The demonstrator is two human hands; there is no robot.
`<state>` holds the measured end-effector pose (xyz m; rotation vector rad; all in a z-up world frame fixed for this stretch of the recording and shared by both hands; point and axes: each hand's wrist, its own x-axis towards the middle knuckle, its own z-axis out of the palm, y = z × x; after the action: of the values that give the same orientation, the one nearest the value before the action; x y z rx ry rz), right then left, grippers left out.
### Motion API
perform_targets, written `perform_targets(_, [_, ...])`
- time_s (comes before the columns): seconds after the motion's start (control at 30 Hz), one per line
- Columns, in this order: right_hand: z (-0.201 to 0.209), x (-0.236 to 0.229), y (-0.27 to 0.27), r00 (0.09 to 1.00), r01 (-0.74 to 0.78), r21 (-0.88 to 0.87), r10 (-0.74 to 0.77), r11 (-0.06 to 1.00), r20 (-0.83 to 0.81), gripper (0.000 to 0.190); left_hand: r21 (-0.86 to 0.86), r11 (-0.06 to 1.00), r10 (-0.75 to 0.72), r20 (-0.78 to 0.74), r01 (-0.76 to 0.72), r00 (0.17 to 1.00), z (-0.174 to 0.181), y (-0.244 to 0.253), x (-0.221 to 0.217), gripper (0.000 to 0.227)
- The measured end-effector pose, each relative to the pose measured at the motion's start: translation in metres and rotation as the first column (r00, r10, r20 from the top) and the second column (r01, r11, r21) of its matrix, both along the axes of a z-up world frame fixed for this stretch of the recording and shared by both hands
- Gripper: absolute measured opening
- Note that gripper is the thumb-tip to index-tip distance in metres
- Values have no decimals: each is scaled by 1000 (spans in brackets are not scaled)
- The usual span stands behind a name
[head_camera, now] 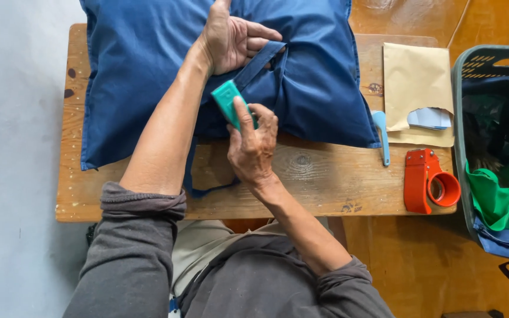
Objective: The person uses a green brush to scrub the surface of a blue pillow placed on a wooden table. They scrub the main body and the straps of the pillow, then flip it over to reveal a white pillow inside a plastic bag.
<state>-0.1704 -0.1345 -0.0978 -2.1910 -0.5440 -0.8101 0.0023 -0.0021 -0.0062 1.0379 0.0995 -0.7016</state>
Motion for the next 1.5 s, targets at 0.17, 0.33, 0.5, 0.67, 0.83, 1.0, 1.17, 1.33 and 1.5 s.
perform_targets(0.17, [-25, -25, 5, 919, -395, -263, 381, 880, -104, 58, -5, 1000, 30, -3, -30, 1000, 10, 1, -11, 115])
perform_targets(0.33, [39, -4, -41, 877, -479, -259, 465, 838, -117, 55, -8, 998, 56, 3, -56, 998, 9, 0, -13, 114])
perform_targets(0.5, [78, 77, -99, 993, -103, -325, 115, 940, 18, 71, -69, 996, 58, 24, -57, 998, -4, 3, -6, 112])
perform_targets(0.67, [28, 67, -103, 991, -124, -372, 137, 920, 7, 58, -13, 994, 105, 38, -104, 994, -3, -1, -7, 111])
perform_targets(0.83, [-23, -34, -96, 901, -434, -540, 338, 721, -272, 66, 27, 985, 167, 72, -169, 983, -4, -7, -8, 109])
perform_targets(1.0, [-4, -88, -119, 720, -563, 13, 498, 826, -484, 63, 249, 942, 140, 323, -227, 936, 3, -19, -26, 91])
perform_targets(1.17, [9, -85, -182, 768, -219, 270, 337, 937, -545, 54, 195, 890, 175, 687, -411, 706, -13, -30, -72, 13])
perform_targets(1.33, [12, -62, -245, 818, 193, 652, 247, 733, -520, 43, 324, 829, 64, 755, -456, 652, -9, -41, -189, 41])
perform_targets(1.5, [9, 0, -288, 915, 316, 628, -53, 711, -400, 41, 475, 830, -255, 790, -293, 557, -59, -47, -301, 23])
